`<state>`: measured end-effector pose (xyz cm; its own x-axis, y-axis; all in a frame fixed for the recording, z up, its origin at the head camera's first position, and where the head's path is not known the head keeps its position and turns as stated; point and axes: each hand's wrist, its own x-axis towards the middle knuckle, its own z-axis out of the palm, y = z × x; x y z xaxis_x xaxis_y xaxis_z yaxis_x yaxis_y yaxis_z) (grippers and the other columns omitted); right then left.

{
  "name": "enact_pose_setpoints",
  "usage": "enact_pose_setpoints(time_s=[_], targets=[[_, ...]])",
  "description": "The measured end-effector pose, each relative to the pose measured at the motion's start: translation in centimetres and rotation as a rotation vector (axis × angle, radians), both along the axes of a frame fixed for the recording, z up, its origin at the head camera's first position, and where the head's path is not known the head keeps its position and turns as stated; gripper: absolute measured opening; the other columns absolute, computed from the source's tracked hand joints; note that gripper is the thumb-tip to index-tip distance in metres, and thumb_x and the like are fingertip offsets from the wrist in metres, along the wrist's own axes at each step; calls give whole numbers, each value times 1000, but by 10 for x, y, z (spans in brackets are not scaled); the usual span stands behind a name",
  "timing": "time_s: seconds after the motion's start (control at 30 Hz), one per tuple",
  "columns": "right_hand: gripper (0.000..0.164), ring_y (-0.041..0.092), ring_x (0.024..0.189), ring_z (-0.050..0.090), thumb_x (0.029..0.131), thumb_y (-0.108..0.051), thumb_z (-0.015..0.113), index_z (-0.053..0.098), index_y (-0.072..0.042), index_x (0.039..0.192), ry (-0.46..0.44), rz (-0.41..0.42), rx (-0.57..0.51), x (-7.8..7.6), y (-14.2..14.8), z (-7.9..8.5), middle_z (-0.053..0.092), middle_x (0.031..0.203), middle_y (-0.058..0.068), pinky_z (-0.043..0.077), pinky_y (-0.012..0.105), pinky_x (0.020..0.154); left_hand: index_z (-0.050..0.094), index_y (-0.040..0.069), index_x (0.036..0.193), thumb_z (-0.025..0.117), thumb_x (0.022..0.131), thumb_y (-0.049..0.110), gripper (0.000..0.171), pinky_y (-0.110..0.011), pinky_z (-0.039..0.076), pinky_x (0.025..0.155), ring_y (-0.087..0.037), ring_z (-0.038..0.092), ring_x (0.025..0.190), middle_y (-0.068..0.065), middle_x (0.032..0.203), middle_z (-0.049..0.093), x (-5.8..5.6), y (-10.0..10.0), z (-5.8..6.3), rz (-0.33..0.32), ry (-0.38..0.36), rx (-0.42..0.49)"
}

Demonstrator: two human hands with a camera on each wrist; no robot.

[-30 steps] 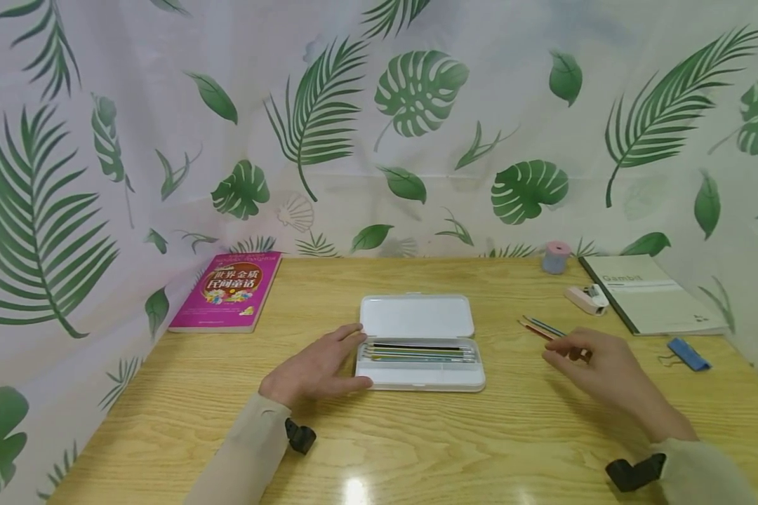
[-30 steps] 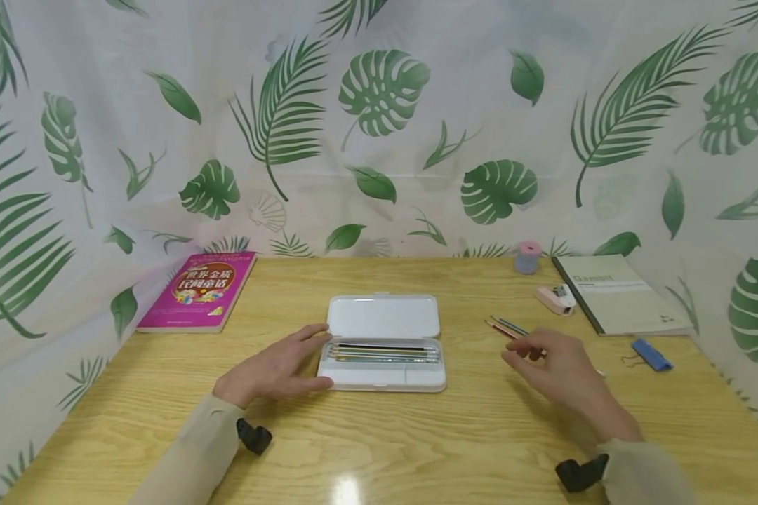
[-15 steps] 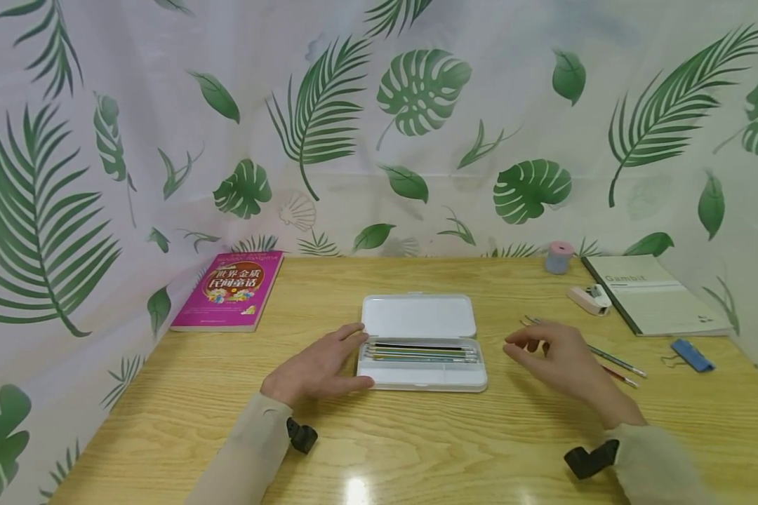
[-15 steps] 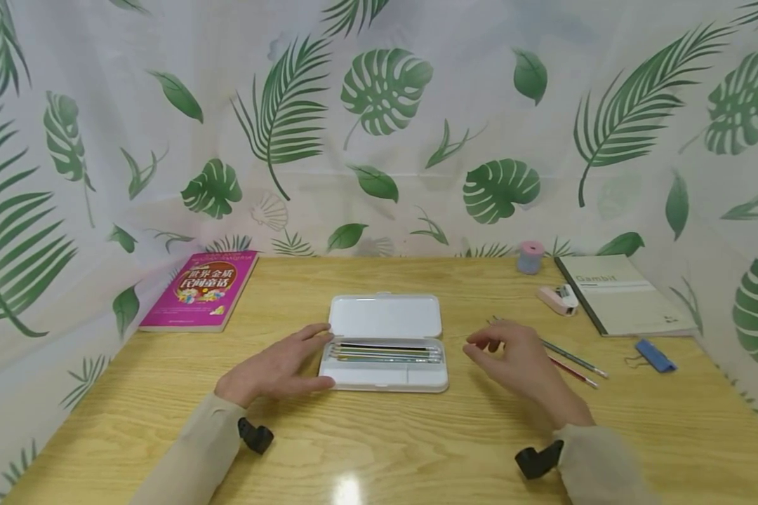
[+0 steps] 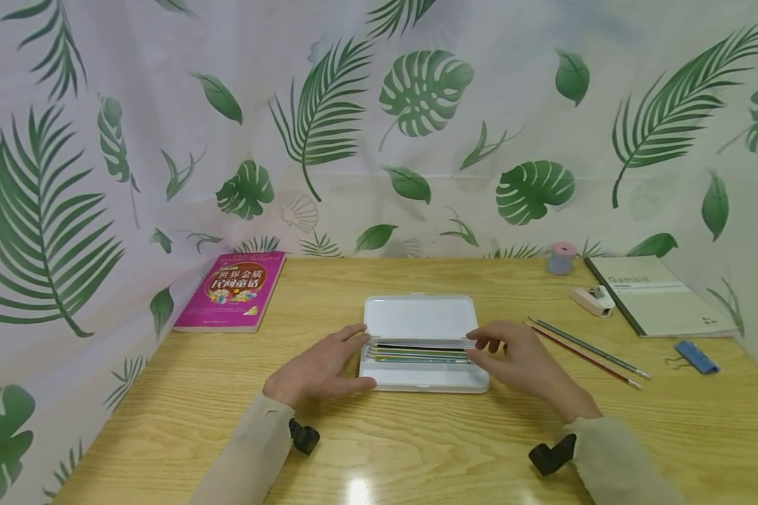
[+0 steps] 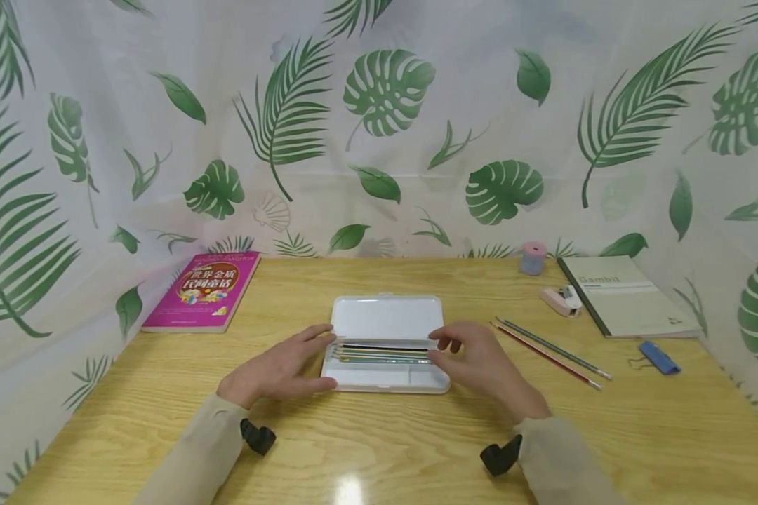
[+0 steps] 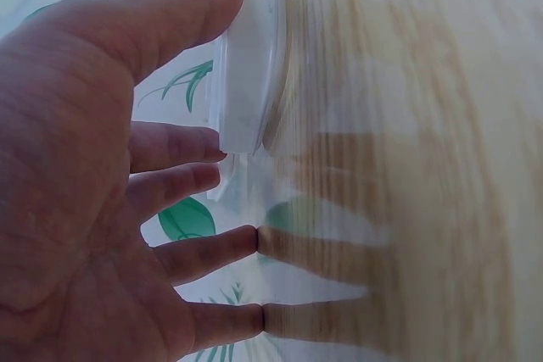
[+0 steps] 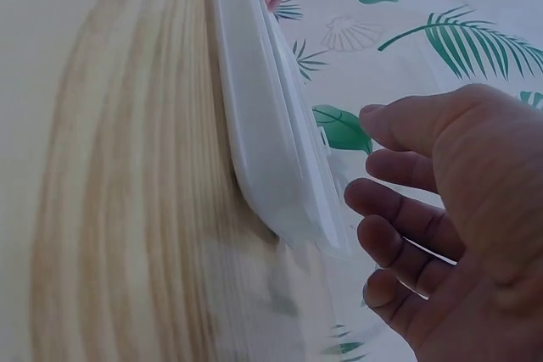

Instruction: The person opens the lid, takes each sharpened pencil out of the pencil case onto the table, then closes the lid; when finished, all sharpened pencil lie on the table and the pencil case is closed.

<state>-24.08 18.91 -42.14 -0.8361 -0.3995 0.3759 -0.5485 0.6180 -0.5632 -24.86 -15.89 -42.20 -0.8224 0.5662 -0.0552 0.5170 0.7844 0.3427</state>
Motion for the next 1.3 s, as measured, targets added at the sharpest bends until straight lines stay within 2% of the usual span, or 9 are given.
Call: enact_pose_setpoints(time_s=[0.17, 0.3, 0.53, 0.9, 1.3], targets=[[17, 17, 79, 56, 88, -14, 76, 76, -8, 104, 7, 46, 33, -3, -7, -3, 69, 100, 4, 49, 32, 66, 37, 10, 154, 65, 91, 56, 82, -45, 32, 116, -29, 33, 144, -8, 161, 27, -1, 0, 0, -1, 1, 4], [22, 20, 84, 57, 87, -18, 77, 76, -8, 107, -9, 53, 104, -5, -11, -6, 67, 106, 6, 50, 36, 72, 37, 11, 154, 65, 91, 56, 82, -43, 31, 117, -27, 31, 145, -7, 162, 26, -1, 0, 0, -1, -2, 2], [30, 30, 103, 60, 89, -21, 75, 74, -5, 116, 1, 78, 207, -6, -12, -10, 68, 110, 9, 51, 51, 87, 36, 12, 155, 64, 91, 56, 83, -43, 31, 117, -27, 29, 146, -6, 163, 24, -1, -1, 0, 1, -16, 12], [30, 29, 97, 60, 88, -16, 73, 74, -2, 114, 96, 47, 269, -7, -14, -16, 66, 108, 11, 52, 48, 82, 36, 11, 155, 64, 91, 56, 83, -42, 31, 117, -26, 30, 146, -6, 163, 24, -1, -1, 0, 6, -13, 2], [18, 19, 86, 55, 88, -10, 74, 78, -4, 104, 170, 93, 273, -5, -15, -15, 61, 95, 2, 50, 39, 74, 38, 10, 154, 66, 90, 54, 82, -44, 33, 116, -29, 34, 144, -8, 161, 27, -1, -1, -1, 5, 0, 10]])
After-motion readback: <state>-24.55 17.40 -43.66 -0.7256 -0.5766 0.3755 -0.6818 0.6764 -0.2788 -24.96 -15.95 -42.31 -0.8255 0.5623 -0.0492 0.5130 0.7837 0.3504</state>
